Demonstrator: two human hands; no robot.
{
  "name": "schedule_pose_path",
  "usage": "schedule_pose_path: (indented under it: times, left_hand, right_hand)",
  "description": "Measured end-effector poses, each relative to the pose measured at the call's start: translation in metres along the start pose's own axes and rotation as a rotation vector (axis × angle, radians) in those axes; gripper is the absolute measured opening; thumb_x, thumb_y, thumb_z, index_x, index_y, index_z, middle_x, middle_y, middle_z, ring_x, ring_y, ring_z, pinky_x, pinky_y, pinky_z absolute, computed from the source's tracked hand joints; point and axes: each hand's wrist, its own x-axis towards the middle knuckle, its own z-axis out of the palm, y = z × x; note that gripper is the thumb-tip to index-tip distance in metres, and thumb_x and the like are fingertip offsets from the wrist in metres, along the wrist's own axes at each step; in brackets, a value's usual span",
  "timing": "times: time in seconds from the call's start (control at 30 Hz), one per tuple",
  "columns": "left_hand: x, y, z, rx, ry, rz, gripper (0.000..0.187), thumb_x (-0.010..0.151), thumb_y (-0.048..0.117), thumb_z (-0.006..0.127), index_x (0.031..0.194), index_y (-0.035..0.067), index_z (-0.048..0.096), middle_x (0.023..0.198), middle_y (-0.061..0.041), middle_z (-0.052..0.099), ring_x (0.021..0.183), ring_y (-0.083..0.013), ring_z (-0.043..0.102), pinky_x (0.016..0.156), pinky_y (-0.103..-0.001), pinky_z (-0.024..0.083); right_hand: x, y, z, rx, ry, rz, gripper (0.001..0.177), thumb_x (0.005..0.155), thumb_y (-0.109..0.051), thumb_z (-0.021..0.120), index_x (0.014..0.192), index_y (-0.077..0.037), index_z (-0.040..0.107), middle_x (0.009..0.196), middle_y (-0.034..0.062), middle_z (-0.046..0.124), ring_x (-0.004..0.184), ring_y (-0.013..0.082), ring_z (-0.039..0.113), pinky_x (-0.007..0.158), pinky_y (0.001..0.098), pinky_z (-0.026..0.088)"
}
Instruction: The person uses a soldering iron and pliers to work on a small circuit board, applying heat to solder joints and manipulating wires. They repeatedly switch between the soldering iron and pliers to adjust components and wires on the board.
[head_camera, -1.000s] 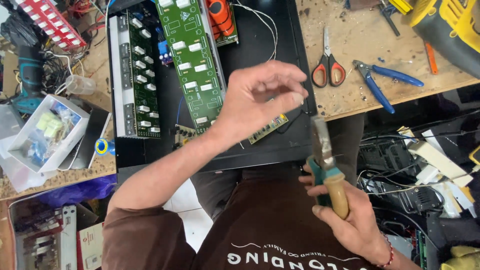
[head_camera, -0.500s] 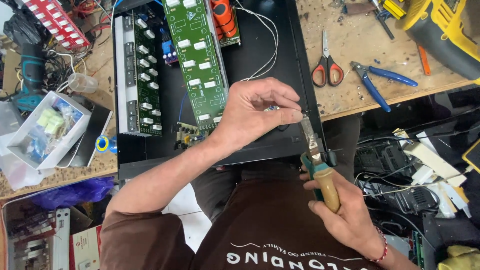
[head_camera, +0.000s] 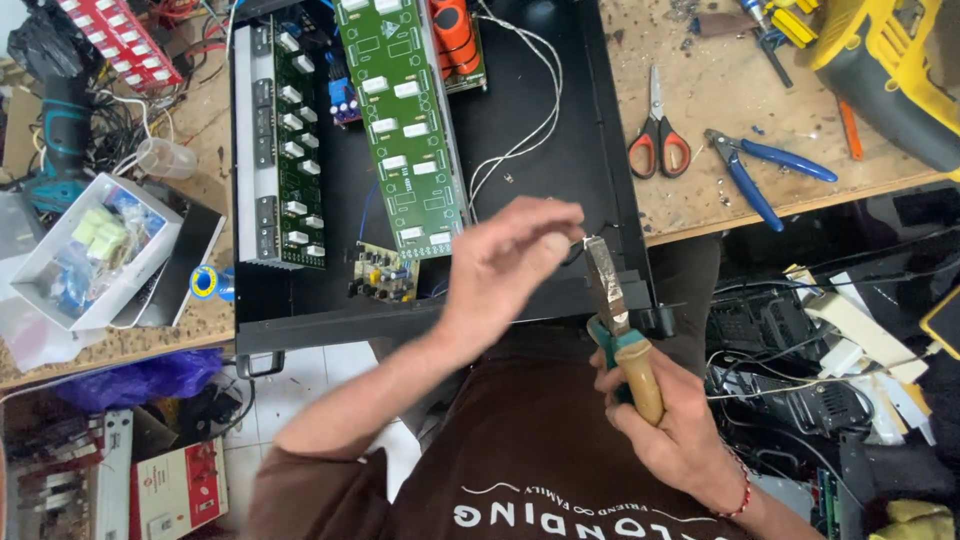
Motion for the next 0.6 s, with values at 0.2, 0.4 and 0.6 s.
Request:
schedule_pose_path:
  times: [0.2, 0.4, 0.6]
  left_hand:
    - [-0.021, -0.018, 0.017, 0.033, 0.234, 0.095, 0.014, 0.104, 0.011, 0.068, 0.117, 0.009, 0.072, 0.112, -0.007, 0.069, 0.107, -0.0178, 0.064, 0.092, -0.027, 0.056]
    - [-0.023, -0.017, 0.013, 0.041, 0.264, 0.110, 0.012, 0.102, 0.009, 0.069, 0.113, 0.009, 0.074, 0.109, -0.009, 0.071, 0.101, -0.0176, 0.068, 0.093, -0.026, 0.059]
    - [-0.011, 0.013, 0.007, 0.299, 0.278, 0.170, 0.008, 0.102, 0.004, 0.057, 0.099, 0.004, 0.064, 0.093, -0.006, 0.061, 0.086, -0.0183, 0.059, 0.081, -0.030, 0.052]
  right_hand:
    - [0.003, -0.005, 0.010, 0.037, -0.020, 0.016, 0.011, 0.075, 0.000, 0.063, 0.085, -0.004, 0.065, 0.099, 0.0126, 0.072, 0.087, 0.0230, 0.072, 0.070, 0.0317, 0.061]
    - [0.000, -0.002, 0.009, 0.024, -0.060, 0.025, 0.019, 0.072, -0.003, 0.064, 0.090, -0.004, 0.068, 0.105, 0.0149, 0.075, 0.109, 0.0292, 0.076, 0.095, 0.0422, 0.060]
    - [-0.003, 0.004, 0.007, 0.020, -0.109, 0.029, 0.028, 0.070, -0.001, 0.067, 0.098, -0.001, 0.071, 0.127, 0.0191, 0.071, 0.109, 0.0310, 0.077, 0.098, 0.0455, 0.060]
